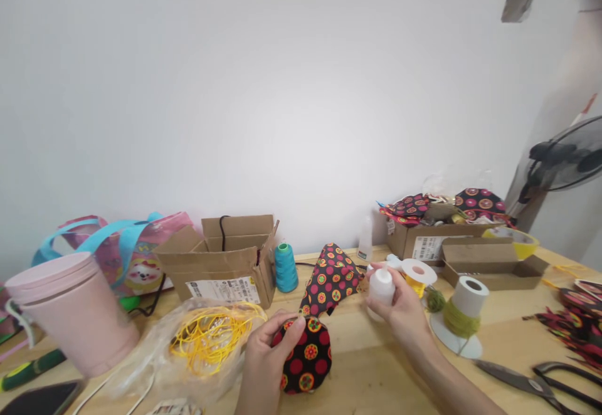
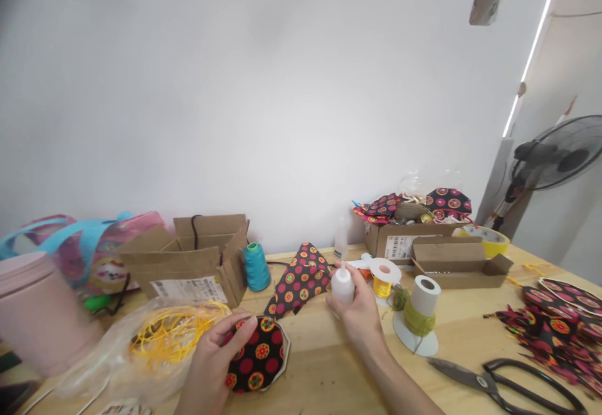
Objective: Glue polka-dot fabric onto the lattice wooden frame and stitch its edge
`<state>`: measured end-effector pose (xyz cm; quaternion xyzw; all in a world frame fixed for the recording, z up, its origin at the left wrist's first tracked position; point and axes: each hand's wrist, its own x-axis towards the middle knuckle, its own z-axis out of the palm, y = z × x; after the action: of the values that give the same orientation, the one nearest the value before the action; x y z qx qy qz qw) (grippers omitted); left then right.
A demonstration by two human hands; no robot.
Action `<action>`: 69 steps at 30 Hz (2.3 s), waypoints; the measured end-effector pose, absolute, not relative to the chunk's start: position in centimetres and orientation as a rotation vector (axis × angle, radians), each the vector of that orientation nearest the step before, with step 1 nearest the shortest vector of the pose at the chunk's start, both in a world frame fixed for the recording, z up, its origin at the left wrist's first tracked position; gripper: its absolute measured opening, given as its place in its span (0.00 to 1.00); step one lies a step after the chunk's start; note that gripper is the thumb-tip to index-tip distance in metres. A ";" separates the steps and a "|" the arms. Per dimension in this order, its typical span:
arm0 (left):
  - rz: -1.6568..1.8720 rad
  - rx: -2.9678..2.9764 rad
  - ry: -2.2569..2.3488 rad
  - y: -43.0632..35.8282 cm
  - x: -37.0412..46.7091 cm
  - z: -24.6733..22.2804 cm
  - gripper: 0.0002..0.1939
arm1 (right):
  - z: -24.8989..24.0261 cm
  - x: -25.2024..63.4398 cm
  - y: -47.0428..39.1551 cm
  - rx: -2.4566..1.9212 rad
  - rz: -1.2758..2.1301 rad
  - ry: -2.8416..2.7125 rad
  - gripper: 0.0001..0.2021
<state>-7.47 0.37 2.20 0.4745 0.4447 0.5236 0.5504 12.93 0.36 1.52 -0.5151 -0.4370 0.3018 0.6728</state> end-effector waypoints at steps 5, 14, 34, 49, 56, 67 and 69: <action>1.206 1.093 1.006 0.8 -7.9 1.4 0.08 | 0.7 13.1 1.1 -1.208 0.650 -0.997 0.25; 1.226 1.143 0.980 0.4 -7.3 2.0 0.12 | 2.5 12.2 -2.1 -0.980 -0.178 -1.298 0.20; 0.978 1.768 0.950 -0.1 -6.0 1.7 0.06 | 2.1 8.9 -2.4 -0.927 0.693 -1.488 0.06; 0.879 1.754 0.979 -0.1 -6.3 1.2 0.06 | 2.0 9.3 -1.7 -0.838 1.224 -1.255 0.08; 0.893 1.735 0.977 -0.1 -6.2 1.3 0.06 | 2.0 9.3 -1.7 -0.839 1.329 -1.203 0.12; 0.925 1.713 0.962 0.1 -6.2 0.9 0.05 | 2.2 9.0 -2.1 -1.015 1.183 -1.255 0.16; 0.924 1.721 0.966 0.2 -6.2 1.0 0.06 | 2.1 8.9 -2.1 -1.000 1.102 -1.313 0.11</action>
<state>-6.20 0.15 0.96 0.7001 0.3930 0.3757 0.4628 8.87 -2.14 2.08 -0.4220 -0.5539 0.4651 0.5466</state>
